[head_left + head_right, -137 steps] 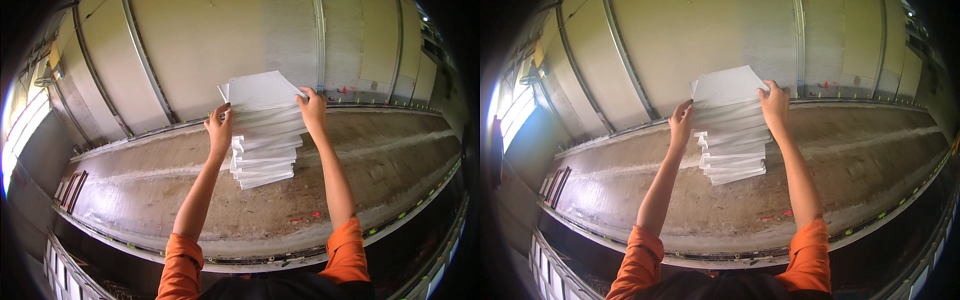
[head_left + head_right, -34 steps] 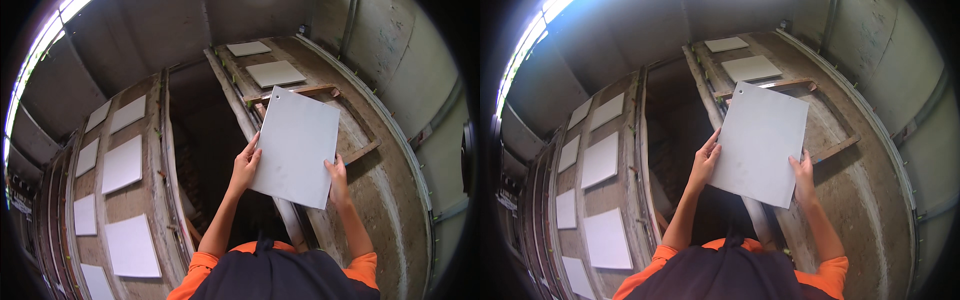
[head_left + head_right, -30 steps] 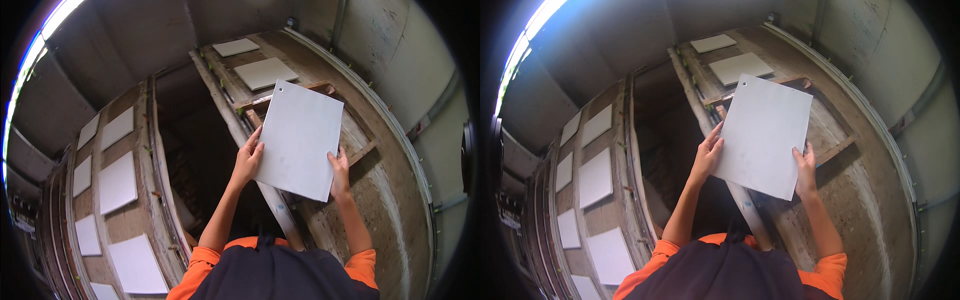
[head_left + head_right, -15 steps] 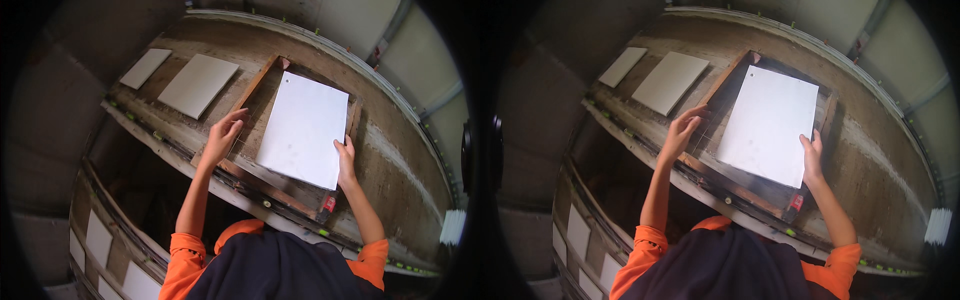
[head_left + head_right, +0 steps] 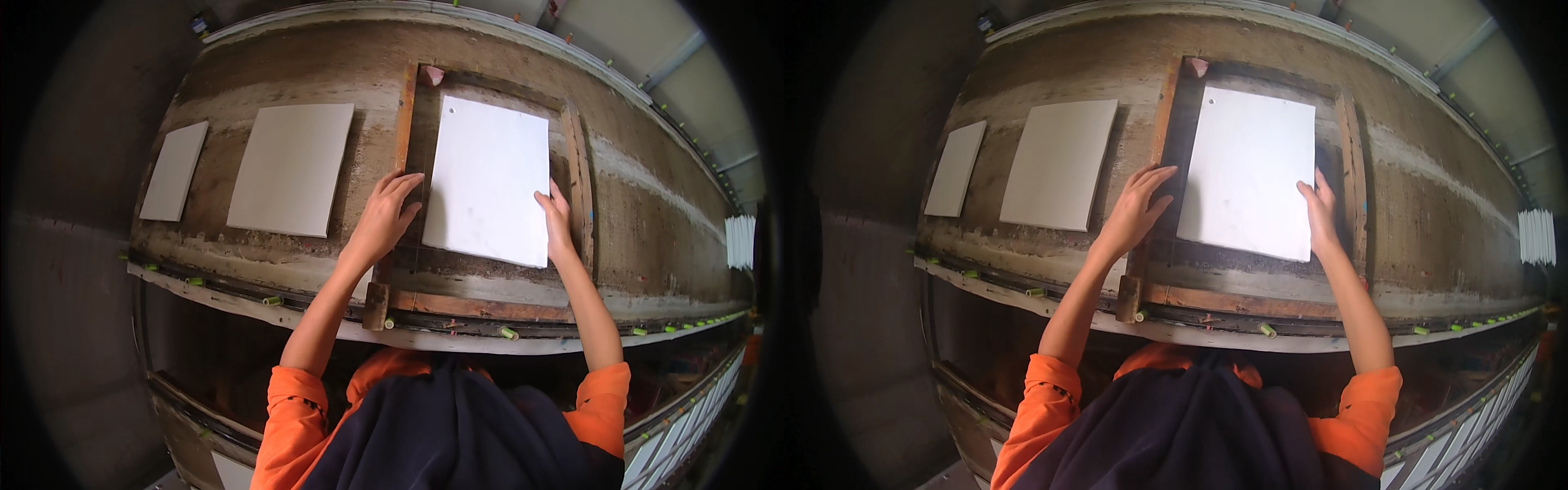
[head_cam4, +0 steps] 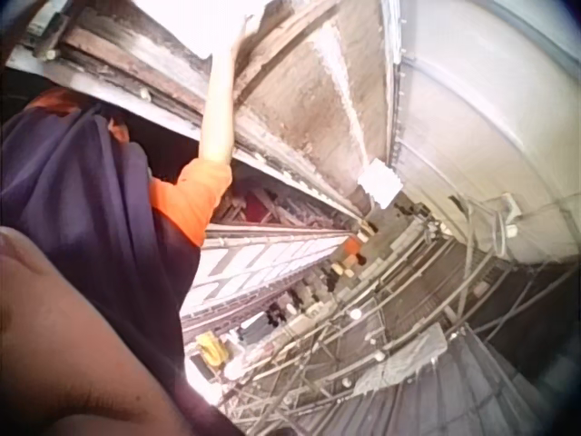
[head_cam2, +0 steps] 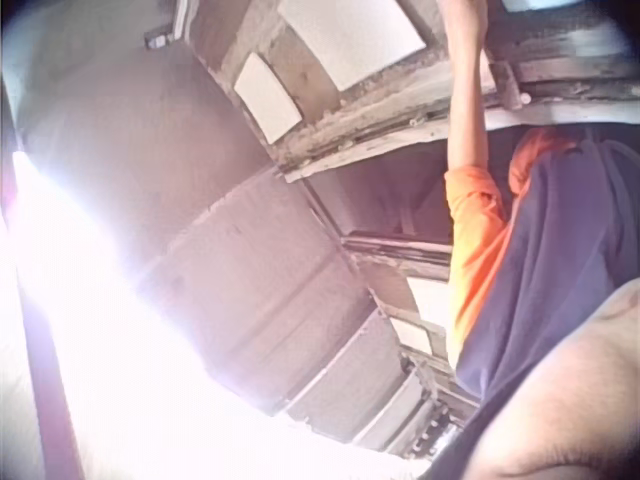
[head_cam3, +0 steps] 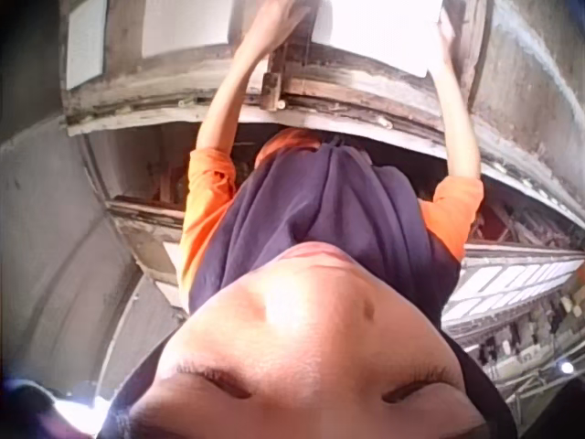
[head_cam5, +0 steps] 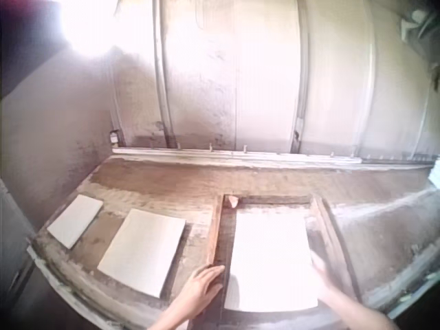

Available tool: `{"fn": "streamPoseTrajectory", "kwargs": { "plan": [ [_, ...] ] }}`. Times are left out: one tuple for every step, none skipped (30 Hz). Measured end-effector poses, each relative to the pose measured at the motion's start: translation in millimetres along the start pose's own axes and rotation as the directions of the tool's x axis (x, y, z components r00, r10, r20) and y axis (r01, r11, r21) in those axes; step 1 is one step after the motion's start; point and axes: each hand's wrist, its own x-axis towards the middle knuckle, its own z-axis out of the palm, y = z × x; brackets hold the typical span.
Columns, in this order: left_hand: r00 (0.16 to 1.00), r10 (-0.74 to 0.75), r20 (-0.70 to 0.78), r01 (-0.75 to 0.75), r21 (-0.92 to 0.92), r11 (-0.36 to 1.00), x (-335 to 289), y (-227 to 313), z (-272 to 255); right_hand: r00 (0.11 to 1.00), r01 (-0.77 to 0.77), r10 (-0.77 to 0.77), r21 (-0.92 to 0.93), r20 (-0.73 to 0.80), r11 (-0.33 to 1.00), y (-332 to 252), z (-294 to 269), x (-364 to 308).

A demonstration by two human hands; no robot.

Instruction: The person repeatedly picks up white square tiles from a stack on a conveyor belt and places them into a wooden frame. They align each tile within the frame and then move the frame aside to make space for the next tile. The process is repeated continuously throughout the video.

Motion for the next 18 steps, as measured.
{"fn": "streamPoseTrajectory", "kwargs": {
  "plan": [
    [1.000, 0.016, 0.021, -0.017, 0.026, 1.000, 1.9, -1.1, 1.5, 1.000, -0.004, 0.004, -0.019, -0.030, 1.000, 0.4, 2.4, 1.6],
    [0.999, 0.030, 0.042, -0.032, 0.055, 0.998, 3.9, -1.4, 2.0, 1.000, 0.007, -0.007, -0.021, -0.015, 1.000, 0.4, 4.8, 2.9],
    [0.997, 0.042, 0.061, -0.047, 0.084, 0.995, 5.5, -2.1, 2.8, 1.000, 0.018, -0.018, -0.024, 0.002, 1.000, -0.1, 6.6, 3.7],
    [0.995, 0.065, 0.070, -0.073, 0.110, 0.991, 7.5, -3.8, 4.1, 0.999, 0.029, -0.029, -0.026, 0.020, 0.999, 1.2, 7.3, 5.8],
    [0.993, 0.090, 0.080, -0.100, 0.136, 0.986, 9.4, -5.6, 4.4, 1.000, 0.017, -0.017, -0.019, 0.012, 1.000, 4.3, 7.2, 8.9],
    [0.989, 0.114, 0.090, -0.127, 0.161, 0.979, 9.8, -7.1, 5.3, 1.000, 0.006, -0.006, -0.011, 0.005, 1.000, 8.0, 6.3, 12.6],
    [0.990, 0.099, 0.104, -0.115, 0.166, 0.979, 8.9, -7.9, 6.8, 1.000, -0.006, 0.006, -0.003, -0.001, 1.000, 12.0, 5.6, 12.6],
    [0.991, 0.082, 0.108, -0.100, 0.173, 0.980, 9.0, -8.6, 8.0, 1.000, -0.020, 0.020, -0.015, -0.001, 1.000, 10.8, 7.8, 11.5],
    [0.992, 0.064, 0.112, -0.084, 0.180, 0.980, 8.8, -8.9, 9.3, 0.999, -0.035, 0.035, -0.026, -0.001, 0.999, 7.5, 11.5, 9.6],
    [0.991, 0.080, 0.111, -0.101, 0.206, 0.973, 7.9, -9.3, 11.3, 0.999, -0.050, 0.050, -0.038, 0.000, 0.998, 6.4, 13.8, 8.5],
    [0.989, 0.099, 0.109, -0.122, 0.233, 0.965, 7.4, -9.4, 13.6, 0.999, -0.044, 0.043, -0.048, -0.013, 0.998, 8.1, 13.4, 8.7],
    [0.987, 0.118, 0.107, -0.142, 0.259, 0.955, 6.7, -9.5, 16.1, 0.999, -0.038, 0.037, -0.057, -0.025, 0.998, 10.9, 12.5, 8.6],
    [0.986, 0.120, 0.113, -0.148, 0.284, 0.947, 6.0, -9.7, 18.7, 0.999, -0.033, 0.030, -0.067, -0.037, 0.997, 12.9, 12.1, 8.0],
    [0.986, 0.122, 0.118, -0.153, 0.311, 0.938, 6.0, -10.3, 20.6, 0.999, -0.037, 0.034, -0.067, -0.034, 0.997, 11.7, 13.7, 7.3],
    [0.985, 0.124, 0.122, -0.158, 0.338, 0.928, 5.7, -10.9, 21.7, 0.999, -0.041, 0.039, -0.066, -0.032, 0.997, 9.3, 15.4, 5.9],
    [0.984, 0.117, 0.131, -0.157, 0.353, 0.922, 4.9, -11.2, 22.1, 0.999, -0.045, 0.043, -0.065, -0.028, 0.997, 7.9, 17.1, 5.8],
    [0.983, 0.114, 0.141, -0.159, 0.366, 0.917, 4.3, -11.0, 23.3, 0.999, -0.042, 0.041, -0.063, -0.020, 0.997, 9.1, 16.1, 7.1],
    [0.982, 0.111, 0.150, -0.161, 0.379, 0.911, 4.2, -11.0, 23.7, 0.999, -0.040, 0.039, -0.060, -0.011, 0.997, 11.5, 14.0, 8.8]
  ]
}}
